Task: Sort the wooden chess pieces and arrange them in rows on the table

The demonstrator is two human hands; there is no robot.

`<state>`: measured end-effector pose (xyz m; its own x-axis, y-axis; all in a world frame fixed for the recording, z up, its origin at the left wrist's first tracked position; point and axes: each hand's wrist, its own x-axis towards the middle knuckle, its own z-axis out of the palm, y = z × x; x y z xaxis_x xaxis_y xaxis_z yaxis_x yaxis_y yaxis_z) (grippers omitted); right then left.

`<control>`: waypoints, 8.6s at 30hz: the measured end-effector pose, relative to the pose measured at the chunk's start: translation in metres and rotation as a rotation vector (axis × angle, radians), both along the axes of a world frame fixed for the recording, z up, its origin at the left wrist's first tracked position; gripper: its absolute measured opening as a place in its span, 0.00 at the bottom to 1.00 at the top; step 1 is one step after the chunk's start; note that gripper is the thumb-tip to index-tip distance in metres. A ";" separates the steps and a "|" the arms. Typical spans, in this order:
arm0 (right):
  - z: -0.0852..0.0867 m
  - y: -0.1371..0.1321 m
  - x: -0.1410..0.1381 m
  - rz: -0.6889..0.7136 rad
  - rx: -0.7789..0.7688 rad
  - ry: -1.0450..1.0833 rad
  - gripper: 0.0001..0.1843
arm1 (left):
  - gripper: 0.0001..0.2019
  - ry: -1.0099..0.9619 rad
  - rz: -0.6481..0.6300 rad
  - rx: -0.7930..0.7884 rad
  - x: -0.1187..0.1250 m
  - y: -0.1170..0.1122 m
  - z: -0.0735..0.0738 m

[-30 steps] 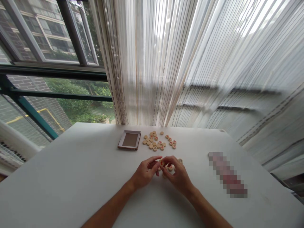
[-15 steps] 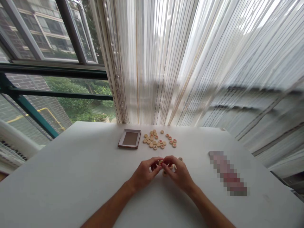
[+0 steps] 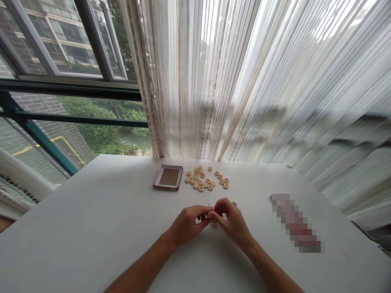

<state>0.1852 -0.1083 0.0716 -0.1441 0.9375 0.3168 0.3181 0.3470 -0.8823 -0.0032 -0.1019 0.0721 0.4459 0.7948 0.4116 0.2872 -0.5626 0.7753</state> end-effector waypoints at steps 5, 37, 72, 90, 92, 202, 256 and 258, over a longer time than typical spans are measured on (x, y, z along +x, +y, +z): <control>0.003 -0.001 -0.001 0.060 -0.016 0.029 0.11 | 0.14 -0.066 -0.011 -0.063 0.000 0.003 -0.002; 0.004 -0.002 -0.002 0.017 0.279 -0.188 0.10 | 0.27 -0.407 -0.142 -0.585 0.000 0.014 -0.011; 0.006 -0.004 -0.003 0.068 0.246 -0.198 0.12 | 0.20 -0.266 -0.011 -0.405 0.003 0.006 -0.004; 0.010 -0.002 -0.002 0.091 0.106 -0.042 0.11 | 0.21 -0.257 -0.004 -0.360 0.003 0.006 -0.007; 0.011 -0.002 -0.002 0.099 0.090 -0.022 0.12 | 0.20 -0.251 0.012 -0.344 0.003 0.006 -0.006; -0.026 0.059 0.068 -0.600 0.004 0.036 0.24 | 0.16 0.486 0.083 -0.175 0.025 0.084 -0.003; -0.007 0.042 0.064 -0.097 0.063 -0.492 0.27 | 0.36 0.515 -0.167 -0.389 0.010 0.084 0.007; -0.008 0.042 0.064 -0.099 0.064 -0.491 0.27 | 0.36 0.525 -0.153 -0.375 0.011 0.082 0.008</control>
<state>0.2495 -0.0665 0.0640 -0.2018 0.9350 0.2916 0.7244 0.3428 -0.5981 0.0083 -0.0195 0.0799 0.6307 0.7539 -0.1839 0.6189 -0.3458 0.7052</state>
